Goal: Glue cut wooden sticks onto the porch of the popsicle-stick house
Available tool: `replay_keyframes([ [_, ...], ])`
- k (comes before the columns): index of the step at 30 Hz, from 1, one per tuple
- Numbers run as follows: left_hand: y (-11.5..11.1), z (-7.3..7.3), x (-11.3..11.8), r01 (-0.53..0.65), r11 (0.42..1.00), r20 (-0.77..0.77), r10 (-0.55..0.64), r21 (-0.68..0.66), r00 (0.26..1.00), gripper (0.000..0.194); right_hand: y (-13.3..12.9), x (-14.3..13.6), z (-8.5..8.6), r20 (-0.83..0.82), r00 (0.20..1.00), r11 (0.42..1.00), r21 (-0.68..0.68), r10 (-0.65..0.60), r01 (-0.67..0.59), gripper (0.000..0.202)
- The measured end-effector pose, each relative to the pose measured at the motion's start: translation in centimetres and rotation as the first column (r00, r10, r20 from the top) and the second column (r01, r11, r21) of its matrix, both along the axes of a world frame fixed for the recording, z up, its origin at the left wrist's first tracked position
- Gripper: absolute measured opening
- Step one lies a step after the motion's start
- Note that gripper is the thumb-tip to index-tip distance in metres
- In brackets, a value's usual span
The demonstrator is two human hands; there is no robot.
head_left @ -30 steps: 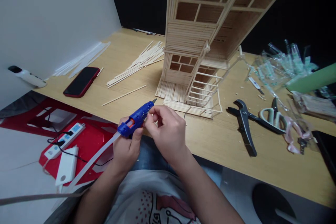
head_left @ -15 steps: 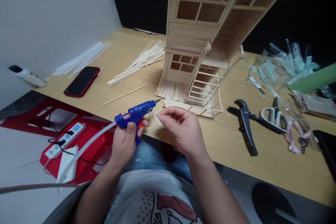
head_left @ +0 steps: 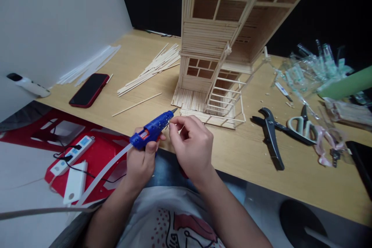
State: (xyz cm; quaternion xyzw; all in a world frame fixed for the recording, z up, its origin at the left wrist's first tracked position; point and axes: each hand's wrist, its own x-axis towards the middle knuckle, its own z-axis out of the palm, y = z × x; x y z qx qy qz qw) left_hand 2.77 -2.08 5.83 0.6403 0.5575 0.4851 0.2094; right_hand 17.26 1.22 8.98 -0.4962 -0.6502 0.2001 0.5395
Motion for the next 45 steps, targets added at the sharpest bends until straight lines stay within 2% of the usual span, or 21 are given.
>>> replay_keyframes([
  [3,0.0,0.3,-0.1,-0.041,0.995,-0.148,0.053,0.087,0.988,0.051,-0.2,-0.1,-0.1,0.036,0.999,1.000,0.016,0.026,-0.026,0.014],
  [6,-0.1,0.4,-0.1,-0.050,0.992,-0.195,0.072,0.118,0.978,0.049,-0.4,-0.2,-0.2,0.041,0.998,0.999,0.017,0.046,-0.047,0.013],
  [12,-0.2,0.2,0.1,-0.069,0.990,-0.184,0.090,0.119,0.979,0.050,-0.6,-0.6,-0.4,0.000,0.997,0.997,-0.016,0.080,-0.079,0.014],
  [15,0.0,0.1,-0.1,-0.062,0.996,-0.129,0.070,0.071,0.989,0.053,-0.6,-0.5,-0.3,-0.088,0.987,0.984,-0.101,0.137,-0.146,0.012],
  [17,0.1,0.0,-0.3,-0.044,0.999,-0.085,0.046,0.029,0.995,0.057,-0.5,-0.3,-0.1,-0.244,0.946,0.935,-0.229,0.214,-0.271,0.009],
  [19,0.2,0.1,-0.3,-0.024,1.000,-0.031,0.023,-0.017,0.999,0.062,-0.4,0.0,0.0,-0.471,0.838,0.824,-0.331,0.277,-0.459,0.005],
  [21,0.3,0.2,-0.3,-0.015,0.998,0.030,0.017,-0.063,0.999,0.065,-0.2,0.4,0.2,-0.638,0.723,0.733,-0.354,0.264,-0.580,0.009],
  [22,0.4,0.3,-0.2,-0.007,0.997,0.060,0.012,-0.082,0.998,0.066,-0.1,0.6,0.2,-0.669,0.705,0.731,-0.356,0.237,-0.583,0.010],
  [24,0.4,0.5,0.0,0.023,0.993,0.106,-0.010,-0.119,0.994,0.067,0.1,0.8,0.3,-0.638,0.750,0.787,-0.368,0.174,-0.496,0.008],
  [27,0.4,0.5,0.3,0.058,0.988,0.151,-0.037,-0.142,0.988,0.067,0.2,0.5,0.2,-0.463,0.877,0.886,-0.344,0.126,-0.309,0.005],
  [31,0.4,0.2,0.3,0.017,0.998,0.051,-0.014,-0.055,0.999,0.060,-0.2,-0.2,0.1,-0.238,0.968,0.967,-0.216,0.084,-0.137,0.010],
  [34,0.4,-0.1,0.1,-0.019,1.000,-0.045,0.019,0.016,0.999,0.054,-0.4,-0.4,0.0,-0.218,0.973,0.973,-0.198,0.077,-0.122,0.011],
  [36,0.4,-0.2,-0.1,-0.025,0.999,-0.076,0.027,0.026,0.997,0.054,-0.5,-0.2,0.0,-0.316,0.939,0.935,-0.270,0.138,-0.229,0.009],
  [38,0.4,-0.3,-0.1,-0.004,1.000,-0.078,0.005,0.010,0.997,0.056,-0.4,0.2,0.2,-0.448,0.873,0.870,-0.333,0.193,-0.363,0.008],
  [39,0.4,-0.3,-0.1,0.007,1.000,-0.071,-0.007,-0.002,0.997,0.057,-0.4,0.3,0.3,-0.476,0.857,0.859,-0.338,0.196,-0.384,0.007],
  [41,0.4,-0.4,0.0,0.014,1.000,-0.067,-0.015,-0.017,0.998,0.058,-0.4,0.6,0.4,-0.411,0.896,0.904,-0.299,0.167,-0.306,0.007],
  [43,0.4,-0.4,0.1,0.009,1.000,-0.096,-0.011,-0.016,0.995,0.060,-0.4,0.6,0.4,-0.266,0.956,0.960,-0.213,0.119,-0.179,0.009],
  [45,0.3,-0.6,0.1,0.003,1.000,-0.132,-0.004,-0.012,0.991,0.060,-0.5,0.4,0.4,-0.160,0.982,0.982,-0.140,0.102,-0.124,0.012],
])
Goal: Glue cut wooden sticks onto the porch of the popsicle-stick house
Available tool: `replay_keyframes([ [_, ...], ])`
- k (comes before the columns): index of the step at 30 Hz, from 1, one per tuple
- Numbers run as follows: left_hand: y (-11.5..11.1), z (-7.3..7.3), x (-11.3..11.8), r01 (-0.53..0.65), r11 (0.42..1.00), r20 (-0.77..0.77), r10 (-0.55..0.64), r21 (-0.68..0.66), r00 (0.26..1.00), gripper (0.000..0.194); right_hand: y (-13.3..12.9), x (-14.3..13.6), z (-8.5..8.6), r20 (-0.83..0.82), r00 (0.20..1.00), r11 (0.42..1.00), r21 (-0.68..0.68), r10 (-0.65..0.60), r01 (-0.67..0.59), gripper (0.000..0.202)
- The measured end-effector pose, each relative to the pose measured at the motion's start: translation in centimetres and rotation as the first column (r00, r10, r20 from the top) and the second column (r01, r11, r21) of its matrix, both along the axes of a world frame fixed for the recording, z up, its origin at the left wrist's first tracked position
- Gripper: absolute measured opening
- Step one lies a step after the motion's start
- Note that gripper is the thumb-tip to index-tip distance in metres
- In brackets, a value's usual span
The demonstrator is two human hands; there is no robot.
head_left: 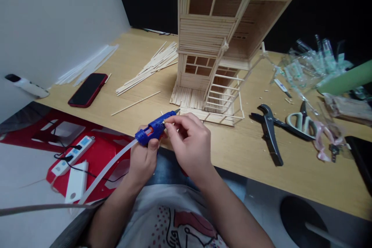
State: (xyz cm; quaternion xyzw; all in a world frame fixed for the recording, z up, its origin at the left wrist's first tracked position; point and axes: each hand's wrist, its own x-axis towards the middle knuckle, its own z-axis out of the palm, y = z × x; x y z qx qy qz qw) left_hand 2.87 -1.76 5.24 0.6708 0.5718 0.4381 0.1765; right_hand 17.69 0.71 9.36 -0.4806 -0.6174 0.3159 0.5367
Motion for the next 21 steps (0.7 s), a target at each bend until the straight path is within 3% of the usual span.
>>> replay_keyframes([
  [4,-0.2,-0.3,-0.1,-0.014,1.000,-0.015,0.014,-0.001,1.000,0.058,-0.1,-0.3,-0.3,0.032,0.999,0.999,0.033,0.023,-0.024,0.015],
  [7,-0.2,-0.2,-0.2,-0.028,1.000,-0.014,0.028,0.011,0.999,0.057,0.0,-0.3,-0.4,-0.165,0.977,0.979,-0.129,0.136,-0.158,0.009],
  [10,0.3,0.0,-0.8,-0.070,0.997,-0.031,0.071,0.045,0.997,0.059,0.2,-0.1,-0.5,-0.553,0.811,0.851,-0.318,0.192,-0.418,0.010],
  [14,2.2,-0.2,-3.1,-0.171,0.985,-0.168,0.171,0.013,0.971,0.058,0.5,0.4,-0.6,-0.832,0.553,0.690,-0.374,0.045,-0.619,0.024],
  [17,4.2,-0.7,-4.9,-0.217,0.975,-0.385,0.185,-0.041,0.904,0.050,0.7,0.9,-0.7,-0.878,0.478,0.632,-0.373,-0.005,-0.679,0.027],
  [21,5.7,-1.1,-5.8,-0.162,0.986,-0.531,0.116,-0.041,0.839,0.045,0.6,1.5,-1.0,-0.890,0.455,0.634,-0.370,-0.032,-0.679,0.026],
])
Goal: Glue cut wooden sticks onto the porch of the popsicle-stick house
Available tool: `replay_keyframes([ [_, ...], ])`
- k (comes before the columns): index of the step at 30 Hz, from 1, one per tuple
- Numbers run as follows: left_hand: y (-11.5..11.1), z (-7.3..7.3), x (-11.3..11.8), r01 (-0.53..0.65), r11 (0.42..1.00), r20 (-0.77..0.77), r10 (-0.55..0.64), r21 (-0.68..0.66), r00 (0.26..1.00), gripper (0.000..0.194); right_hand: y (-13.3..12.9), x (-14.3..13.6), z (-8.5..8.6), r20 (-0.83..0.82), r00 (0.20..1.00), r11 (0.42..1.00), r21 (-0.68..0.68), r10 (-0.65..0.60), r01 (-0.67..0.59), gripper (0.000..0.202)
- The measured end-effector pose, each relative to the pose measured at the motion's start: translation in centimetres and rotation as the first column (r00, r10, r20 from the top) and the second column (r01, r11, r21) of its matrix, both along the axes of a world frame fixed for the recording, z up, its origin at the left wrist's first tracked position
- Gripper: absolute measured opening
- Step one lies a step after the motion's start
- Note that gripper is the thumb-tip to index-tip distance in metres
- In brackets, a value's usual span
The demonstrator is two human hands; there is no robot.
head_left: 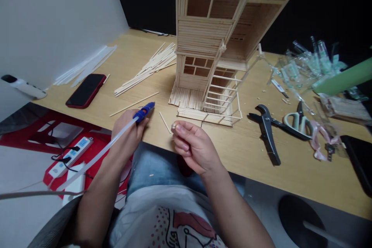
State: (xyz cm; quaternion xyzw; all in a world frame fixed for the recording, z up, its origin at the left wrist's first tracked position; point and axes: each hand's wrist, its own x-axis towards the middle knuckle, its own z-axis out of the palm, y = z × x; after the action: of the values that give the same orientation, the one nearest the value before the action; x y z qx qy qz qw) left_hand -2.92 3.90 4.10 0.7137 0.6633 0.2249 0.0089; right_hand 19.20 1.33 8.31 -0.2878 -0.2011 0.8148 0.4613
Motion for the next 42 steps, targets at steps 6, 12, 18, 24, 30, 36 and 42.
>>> replay_keyframes([
  [6,-0.2,-0.5,0.1,0.005,0.999,0.057,-0.007,0.044,0.998,0.042,-0.1,1.4,-0.4,-0.054,0.998,1.000,-0.012,-0.018,0.017,0.032],
  [12,-0.3,-0.9,0.0,-0.015,0.998,0.093,0.009,0.068,0.996,0.037,-0.1,2.2,-0.4,-0.073,0.997,1.000,-0.026,-0.002,0.000,0.031],
  [18,-0.4,-0.8,0.1,-0.041,0.997,0.114,0.034,0.061,0.993,0.037,-0.4,2.4,-0.8,-0.063,0.997,0.998,0.042,0.040,-0.037,0.032],
  [24,-1.0,-0.6,0.3,-0.023,0.996,0.162,0.010,0.081,0.987,0.041,-1.0,2.6,-1.2,-0.051,0.998,0.997,0.062,0.044,-0.040,0.028],
  [30,-1.4,0.1,0.5,-0.039,0.995,0.169,0.023,0.092,0.985,0.046,-1.4,2.7,-1.1,-0.037,0.998,0.993,0.112,0.045,-0.040,0.023],
  [36,-1.5,0.5,0.7,-0.050,0.997,0.167,0.041,0.051,0.985,0.048,-1.5,2.5,-1.1,-0.023,0.999,0.994,0.110,-0.028,0.030,0.022],
  [42,-1.6,0.5,0.9,-0.064,0.998,0.161,0.060,0.016,0.985,0.042,-1.6,2.1,-1.9,0.049,0.990,0.985,0.116,-0.136,0.129,0.027],
])
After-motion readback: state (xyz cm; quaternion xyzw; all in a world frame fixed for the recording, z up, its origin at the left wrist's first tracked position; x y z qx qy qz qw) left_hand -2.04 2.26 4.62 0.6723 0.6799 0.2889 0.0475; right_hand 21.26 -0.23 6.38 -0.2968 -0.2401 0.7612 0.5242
